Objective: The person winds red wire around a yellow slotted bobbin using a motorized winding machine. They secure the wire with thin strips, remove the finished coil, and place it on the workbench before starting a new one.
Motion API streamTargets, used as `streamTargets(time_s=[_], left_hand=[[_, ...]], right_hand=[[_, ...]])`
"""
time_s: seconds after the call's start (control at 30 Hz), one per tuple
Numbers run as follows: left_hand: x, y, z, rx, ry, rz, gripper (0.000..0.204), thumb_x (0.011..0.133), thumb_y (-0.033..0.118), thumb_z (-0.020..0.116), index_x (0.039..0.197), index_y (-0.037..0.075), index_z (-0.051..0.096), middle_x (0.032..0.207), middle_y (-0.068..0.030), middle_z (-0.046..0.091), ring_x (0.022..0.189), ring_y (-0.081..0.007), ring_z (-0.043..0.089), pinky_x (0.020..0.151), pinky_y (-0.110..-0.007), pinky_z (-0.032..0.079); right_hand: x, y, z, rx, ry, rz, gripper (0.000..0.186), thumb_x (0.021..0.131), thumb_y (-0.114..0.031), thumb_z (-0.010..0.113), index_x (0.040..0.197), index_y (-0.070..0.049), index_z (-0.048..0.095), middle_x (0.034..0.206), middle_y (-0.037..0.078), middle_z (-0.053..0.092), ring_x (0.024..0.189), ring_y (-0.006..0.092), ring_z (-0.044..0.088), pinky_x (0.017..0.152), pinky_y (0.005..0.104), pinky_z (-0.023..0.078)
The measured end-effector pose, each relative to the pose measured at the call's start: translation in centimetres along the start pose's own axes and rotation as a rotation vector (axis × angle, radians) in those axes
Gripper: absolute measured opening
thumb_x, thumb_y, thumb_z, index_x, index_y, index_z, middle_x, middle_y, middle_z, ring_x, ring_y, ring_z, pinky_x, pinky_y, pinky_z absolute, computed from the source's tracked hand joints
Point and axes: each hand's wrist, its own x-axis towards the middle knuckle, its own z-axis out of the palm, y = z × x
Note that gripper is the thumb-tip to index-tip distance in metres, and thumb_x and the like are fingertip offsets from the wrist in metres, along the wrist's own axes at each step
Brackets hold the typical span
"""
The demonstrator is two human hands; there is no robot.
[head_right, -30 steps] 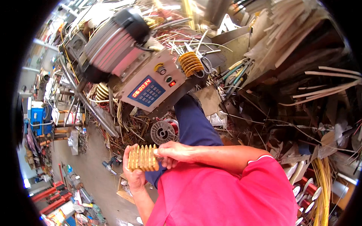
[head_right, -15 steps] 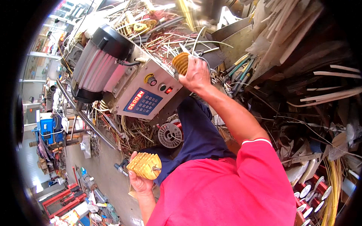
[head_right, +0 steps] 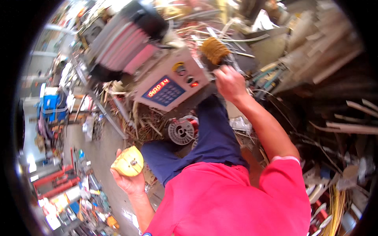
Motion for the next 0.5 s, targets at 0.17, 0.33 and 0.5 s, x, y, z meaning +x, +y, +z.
streamTargets(time_s=[0.17, 0.33, 0.5], left_hand=[[3.2, 2.6, -0.8, -0.02, 0.065, 0.164, 0.07, 0.091, 0.049, 0.066, 0.144, 0.006, 0.049, 0.136, -0.0127, 0.058, 0.127, -0.0297, 0.054, 0.109, -0.05, 0.041], [5.4, 3.6, 0.0, 0.038, 0.124, 0.317, 0.065, 0.094, 0.042, 0.063, 0.146, 0.009, 0.044, 0.137, -0.0127, 0.055, 0.129, -0.0302, 0.053, 0.111, -0.051, 0.039], [8.6, 2.9, -0.2, 0.01, 0.141, 0.413, 0.061, 0.095, 0.03, 0.065, 0.147, 0.009, 0.041, 0.137, -0.0129, 0.053, 0.128, -0.0299, 0.054, 0.109, -0.051, 0.043]], right_hand=[[-1.7, -0.9, 1.1, -0.147, -0.007, 0.031, 0.018, 0.087, -0.012, 0.065, 0.105, -0.01, 0.065, 0.094, 0.012, 0.062, 0.092, 0.0333, 0.063, 0.076, 0.0448, 0.054], [0.0, -1.1, 1.5, -0.142, -0.114, 0.121, 0.021, 0.089, -0.017, 0.068, 0.108, -0.01, 0.061, 0.099, 0.013, 0.062, 0.094, 0.0366, 0.063, 0.077, 0.0485, 0.052], [0.8, -1.0, 1.3, -0.189, -0.172, 0.177, 0.016, 0.089, -0.017, 0.068, 0.101, -0.009, 0.06, 0.099, 0.014, 0.063, 0.09, 0.0402, 0.064, 0.074, 0.0502, 0.052]])
